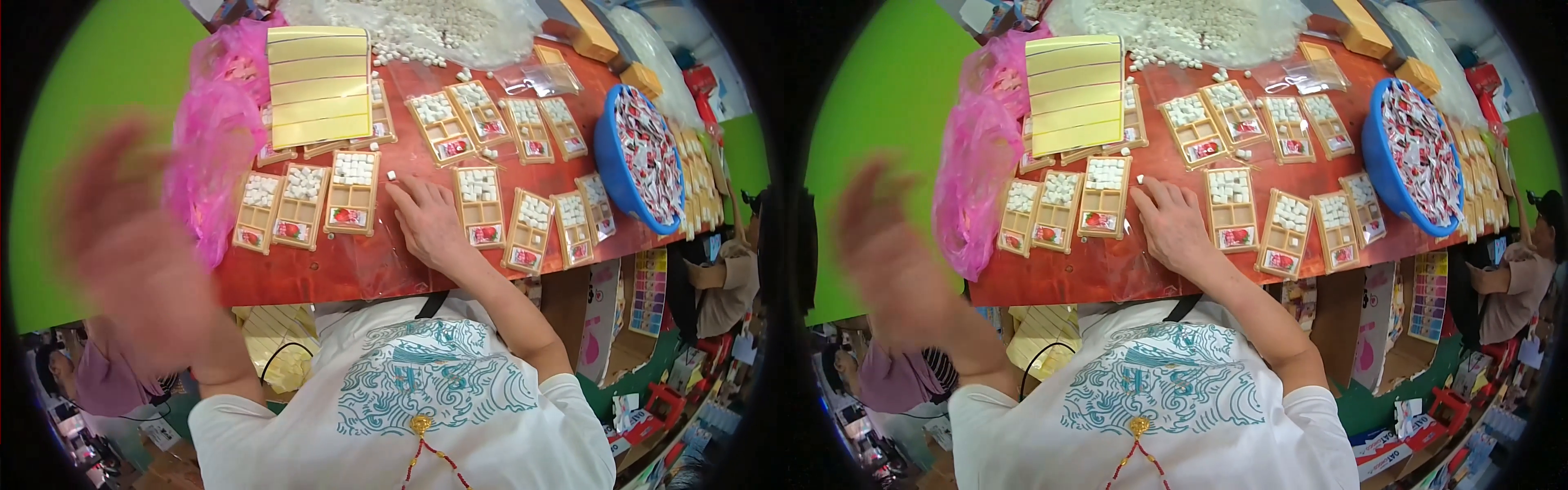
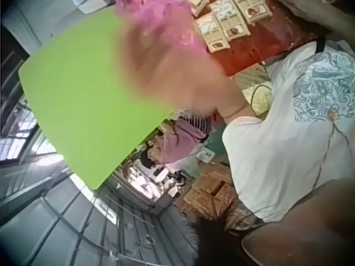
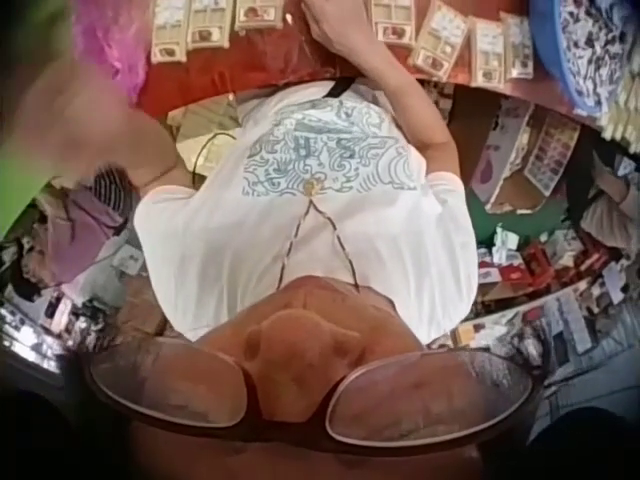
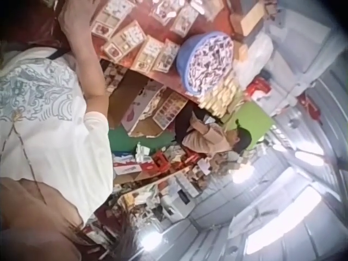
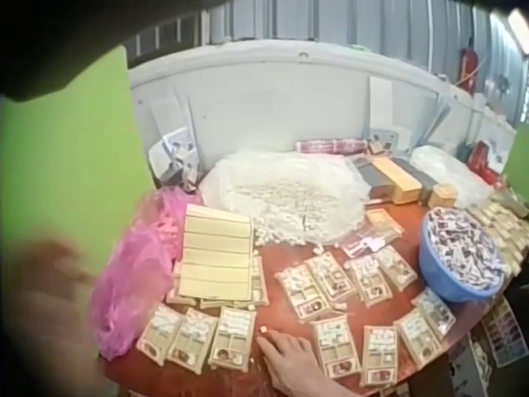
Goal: Packaging small white components into labeled plastic bags and applying stickers.
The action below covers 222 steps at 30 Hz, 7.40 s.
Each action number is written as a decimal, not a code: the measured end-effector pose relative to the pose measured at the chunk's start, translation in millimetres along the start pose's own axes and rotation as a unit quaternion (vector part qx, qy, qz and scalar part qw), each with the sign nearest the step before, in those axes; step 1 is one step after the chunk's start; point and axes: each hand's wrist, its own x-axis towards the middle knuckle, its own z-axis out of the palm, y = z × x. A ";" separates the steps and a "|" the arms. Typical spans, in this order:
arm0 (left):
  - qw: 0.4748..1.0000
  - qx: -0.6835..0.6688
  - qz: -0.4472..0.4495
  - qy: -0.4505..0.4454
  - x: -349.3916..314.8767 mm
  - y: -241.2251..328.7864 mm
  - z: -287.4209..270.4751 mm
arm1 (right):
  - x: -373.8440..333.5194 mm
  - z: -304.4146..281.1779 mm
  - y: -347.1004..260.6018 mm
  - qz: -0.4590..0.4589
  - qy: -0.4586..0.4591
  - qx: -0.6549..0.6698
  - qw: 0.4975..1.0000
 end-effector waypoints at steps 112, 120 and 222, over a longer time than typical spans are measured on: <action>0.902 0.401 -0.040 -0.154 -137.5 -150.8 147.9 | -58.3 -40.4 40.3 0.346 0.098 0.737 0.573; 0.889 0.435 -0.050 -0.132 -120.2 -169.9 150.8 | -63.3 -41.1 39.3 0.351 0.111 0.736 0.568; 0.946 0.132 -0.294 0.038 148.8 -351.0 -6.5 | -17.9 26.8 -15.8 0.057 -0.141 -0.133 0.979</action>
